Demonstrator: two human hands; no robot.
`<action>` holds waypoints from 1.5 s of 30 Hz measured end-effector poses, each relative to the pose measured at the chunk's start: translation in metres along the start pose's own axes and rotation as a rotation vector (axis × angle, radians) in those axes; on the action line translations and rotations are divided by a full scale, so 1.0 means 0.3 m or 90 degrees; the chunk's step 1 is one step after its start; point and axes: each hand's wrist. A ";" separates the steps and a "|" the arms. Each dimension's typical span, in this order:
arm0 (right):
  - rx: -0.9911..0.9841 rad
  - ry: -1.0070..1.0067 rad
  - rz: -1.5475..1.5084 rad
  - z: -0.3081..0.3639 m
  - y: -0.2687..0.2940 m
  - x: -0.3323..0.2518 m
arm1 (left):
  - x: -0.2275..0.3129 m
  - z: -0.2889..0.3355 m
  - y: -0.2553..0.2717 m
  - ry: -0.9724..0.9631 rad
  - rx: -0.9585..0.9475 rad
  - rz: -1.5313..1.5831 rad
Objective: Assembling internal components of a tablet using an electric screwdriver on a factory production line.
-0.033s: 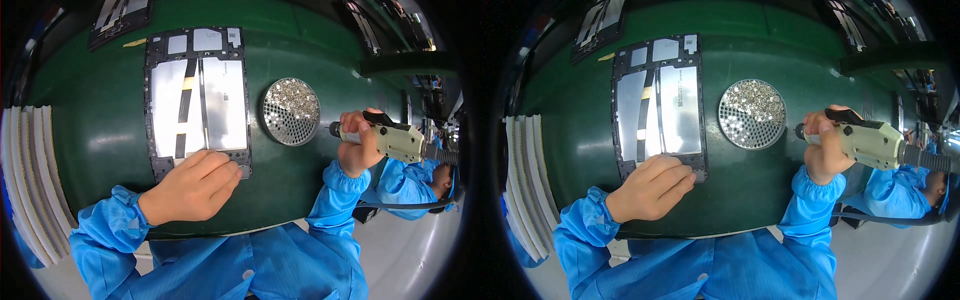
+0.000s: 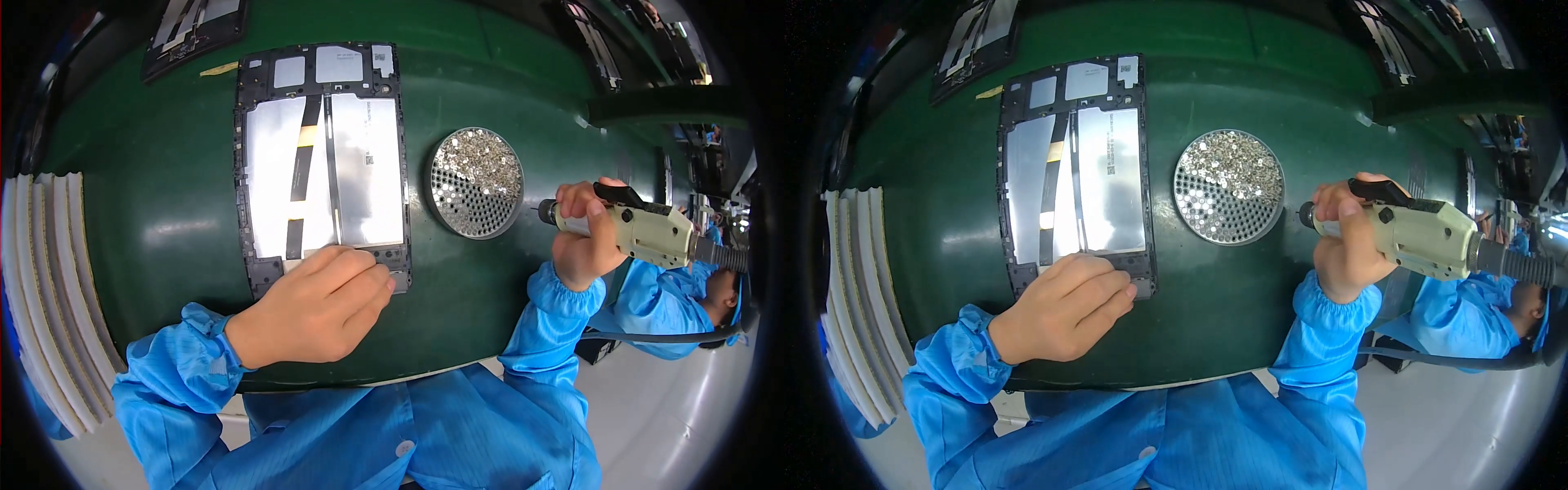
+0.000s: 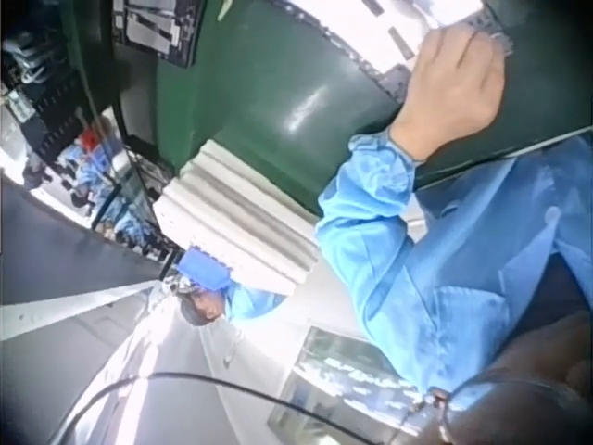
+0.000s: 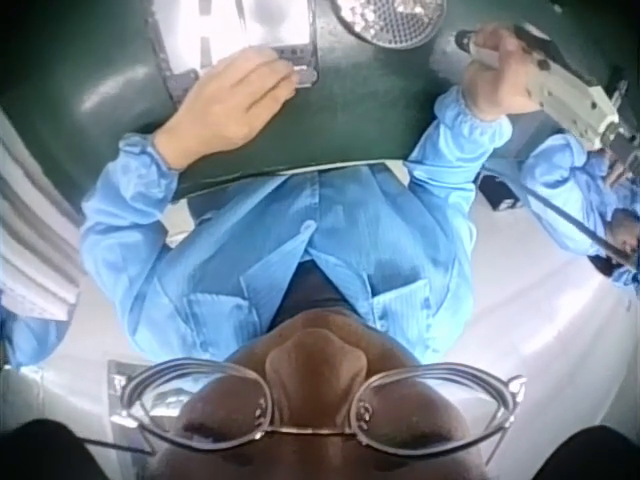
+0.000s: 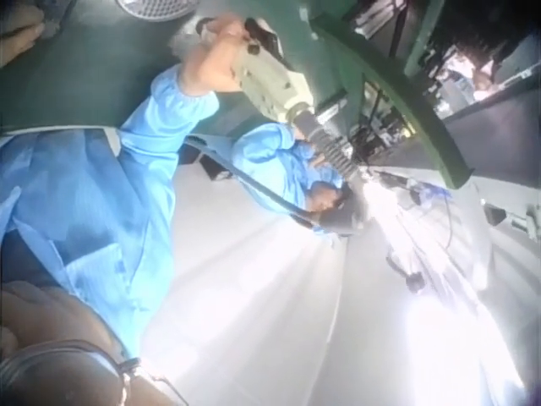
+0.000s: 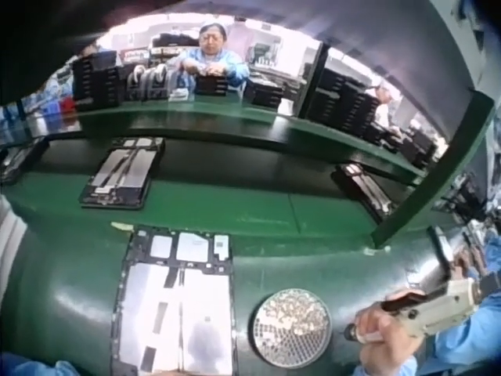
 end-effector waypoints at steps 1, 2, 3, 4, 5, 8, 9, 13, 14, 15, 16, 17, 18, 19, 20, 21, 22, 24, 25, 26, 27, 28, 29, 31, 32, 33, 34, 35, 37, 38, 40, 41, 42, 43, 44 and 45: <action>-0.003 -0.002 -0.003 -0.002 0.004 -0.002 | 0.000 0.000 -0.002 0.003 0.003 0.005; -0.006 -0.003 0.003 -0.002 0.004 -0.002 | 0.002 0.001 -0.004 0.003 -0.003 0.000; -0.007 0.000 0.001 -0.001 0.002 -0.001 | 0.003 0.000 -0.004 0.003 -0.009 -0.005; -0.009 0.005 0.001 -0.003 0.002 -0.002 | 0.000 -0.007 -0.002 0.005 -0.002 0.002; -0.014 0.007 0.010 -0.002 0.001 -0.008 | -0.004 -0.017 0.008 0.019 -0.032 0.019; -0.055 0.005 -0.057 0.025 -0.024 -0.053 | -0.017 -0.027 0.035 0.028 -0.065 0.014; -0.069 0.005 -0.065 0.036 -0.049 -0.077 | -0.019 -0.027 0.037 0.020 -0.079 -0.013; -0.131 -0.021 -0.093 0.078 -0.114 -0.097 | -0.019 -0.024 0.022 0.062 -0.063 -0.001; -0.143 -0.037 -0.098 0.087 -0.135 -0.092 | -0.021 -0.026 0.009 0.062 -0.058 0.003; -0.138 -0.058 -0.101 0.097 -0.155 -0.086 | -0.022 -0.031 -0.007 0.055 -0.051 -0.016; -0.142 -0.060 -0.096 0.100 -0.168 -0.083 | -0.018 -0.037 -0.017 0.051 -0.045 -0.036; -0.157 -0.073 -0.099 0.103 -0.179 -0.079 | -0.016 -0.043 -0.023 0.055 -0.041 -0.032; -0.171 -0.088 -0.102 0.102 -0.185 -0.075 | -0.015 -0.048 -0.028 0.046 -0.043 -0.041; -0.173 -0.091 -0.099 0.102 -0.186 -0.068 | -0.015 -0.049 -0.029 0.037 -0.046 -0.050; -0.200 -0.086 -0.092 0.103 -0.184 -0.058 | -0.016 -0.049 -0.031 0.042 -0.046 -0.047; -0.227 -0.081 -0.085 0.104 -0.183 -0.048 | -0.017 -0.047 -0.031 0.049 -0.040 -0.043; -0.253 -0.076 -0.077 0.104 -0.180 -0.042 | -0.017 -0.047 -0.035 0.055 -0.035 -0.036; -0.257 -0.072 -0.073 0.100 -0.175 -0.038 | -0.012 -0.049 -0.039 0.064 -0.033 -0.030; -0.261 -0.062 -0.073 0.097 -0.174 -0.034 | -0.011 -0.050 -0.040 0.067 -0.030 -0.029; -0.263 -0.067 -0.073 0.099 -0.177 -0.037 | -0.010 -0.050 -0.041 0.072 -0.031 -0.028; -0.221 -0.087 -0.068 0.104 -0.181 -0.046 | -0.009 -0.050 -0.041 0.071 -0.032 -0.028; -0.178 -0.107 -0.063 0.108 -0.183 -0.049 | -0.008 -0.048 -0.041 0.068 -0.034 -0.028; -0.179 -0.110 -0.063 0.109 -0.183 -0.046 | -0.009 -0.049 -0.041 0.072 -0.036 -0.028; -0.180 -0.093 -0.053 0.110 -0.183 -0.042 | -0.012 -0.051 -0.040 0.073 -0.026 -0.025; -0.180 -0.095 -0.054 0.110 -0.185 -0.040 | -0.013 -0.050 -0.037 0.075 -0.028 -0.026; -0.185 -0.090 -0.054 0.111 -0.188 -0.040 | -0.014 -0.051 -0.034 0.081 -0.034 -0.034; -0.190 -0.084 -0.051 0.110 -0.184 -0.039 | -0.015 -0.052 -0.038 0.086 -0.039 -0.040; -0.189 -0.084 -0.050 0.110 -0.179 -0.037 | -0.018 -0.059 -0.036 0.085 -0.039 -0.038; -0.205 -0.074 -0.053 0.112 -0.172 -0.032 | -0.024 -0.077 -0.023 0.139 -0.069 -0.061; -0.205 -0.075 -0.055 0.115 -0.172 -0.031 | -0.025 -0.073 -0.025 0.139 -0.070 -0.063; -0.202 -0.070 -0.033 0.119 -0.173 -0.034 | -0.027 -0.063 -0.032 0.139 -0.073 -0.081; -0.203 -0.068 -0.035 0.119 -0.172 -0.033 | -0.028 -0.058 -0.035 0.138 -0.072 -0.083; -0.221 -0.056 -0.032 0.119 -0.169 -0.032 | -0.030 -0.053 -0.037 0.138 -0.066 -0.073; -0.239 -0.043 -0.030 0.116 -0.169 -0.032 | -0.032 -0.051 -0.037 0.139 -0.061 -0.063; -0.241 -0.041 -0.032 0.111 -0.171 -0.040 | -0.032 -0.052 -0.034 0.139 -0.058 -0.065; -0.243 -0.032 -0.053 0.104 -0.173 -0.057 | -0.033 -0.052 -0.032 0.134 -0.062 -0.066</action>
Point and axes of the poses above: each hand's wrist, its own z-axis away from the middle knuckle, its own y-axis out of the back of the hand, x = y × z, and after that the axes turned 15 degrees about x, right-handed
